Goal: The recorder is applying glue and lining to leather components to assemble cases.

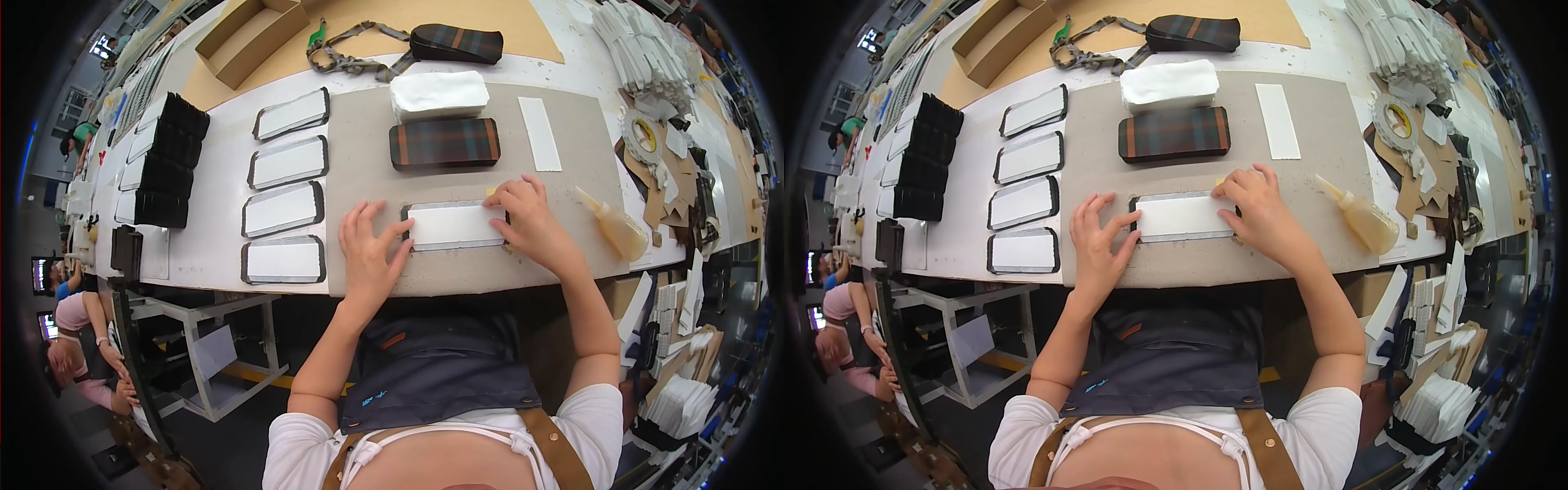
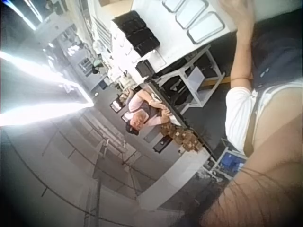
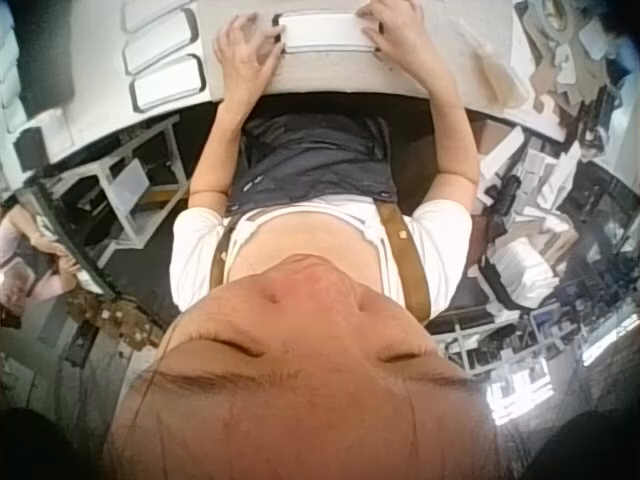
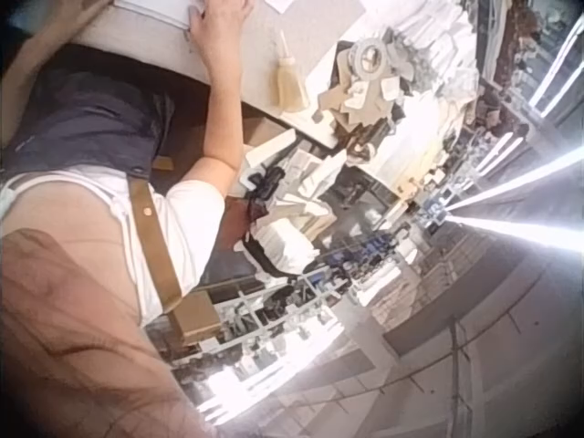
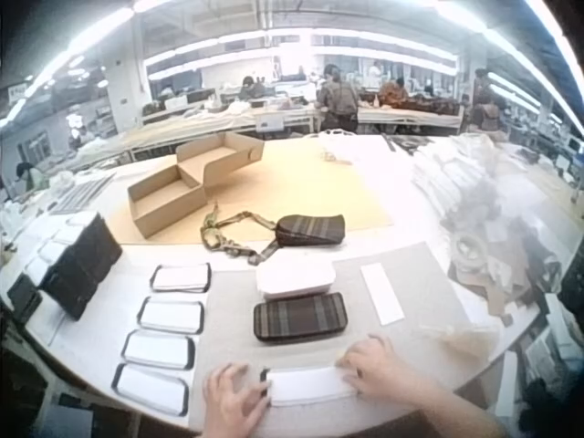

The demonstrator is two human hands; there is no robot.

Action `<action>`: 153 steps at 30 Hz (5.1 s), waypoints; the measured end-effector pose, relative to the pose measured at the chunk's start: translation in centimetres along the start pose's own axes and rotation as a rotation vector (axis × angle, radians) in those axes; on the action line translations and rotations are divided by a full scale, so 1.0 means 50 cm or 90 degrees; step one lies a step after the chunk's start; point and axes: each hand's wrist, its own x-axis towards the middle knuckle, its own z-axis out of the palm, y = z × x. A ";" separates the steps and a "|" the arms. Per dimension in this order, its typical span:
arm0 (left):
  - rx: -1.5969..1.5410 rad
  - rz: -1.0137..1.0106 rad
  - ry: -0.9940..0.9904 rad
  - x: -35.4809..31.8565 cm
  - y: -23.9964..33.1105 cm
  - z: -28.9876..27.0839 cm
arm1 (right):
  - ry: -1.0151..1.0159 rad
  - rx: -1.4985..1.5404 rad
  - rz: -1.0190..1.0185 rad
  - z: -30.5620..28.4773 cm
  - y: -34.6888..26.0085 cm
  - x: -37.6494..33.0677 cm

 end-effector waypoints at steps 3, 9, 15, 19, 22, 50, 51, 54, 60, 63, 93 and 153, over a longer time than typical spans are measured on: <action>0.008 0.009 -0.006 -0.001 -0.001 -0.001 | 0.038 -0.056 0.000 0.007 -0.013 -0.014; 0.019 0.015 -0.024 -0.001 -0.012 -0.005 | 0.079 -0.109 0.046 0.030 -0.015 -0.054; 0.074 0.110 -0.090 -0.008 0.041 0.045 | 0.172 -0.207 -0.013 0.082 -0.043 -0.061; -0.001 0.165 -0.173 -0.015 0.083 0.086 | 0.042 -0.053 -0.051 0.102 -0.078 -0.061; 0.025 0.165 -0.208 -0.022 0.070 0.045 | 0.002 -0.062 -0.037 0.076 -0.078 -0.075; -0.132 -0.017 0.075 -0.020 -0.009 -0.019 | 0.135 -0.091 0.097 0.039 0.024 -0.002; -0.146 -0.009 0.070 -0.018 -0.008 -0.019 | 0.146 -0.037 0.114 0.036 0.012 -0.009; -0.162 0.003 0.071 -0.009 -0.004 -0.019 | 0.150 0.134 0.174 0.017 -0.039 -0.015; -0.318 -0.091 0.131 -0.001 0.019 -0.016 | 0.180 0.172 -0.012 -0.024 -0.133 -0.017; -0.564 -0.177 0.049 -0.007 -0.009 -0.027 | 0.200 0.134 -0.127 -0.028 -0.149 -0.030; -0.139 -0.352 0.291 -0.003 -0.402 -0.227 | 0.143 -0.001 -0.084 -0.001 0.033 0.163; -0.106 0.322 -0.318 -0.012 0.154 0.075 | 0.497 0.364 0.503 -0.138 0.170 -0.377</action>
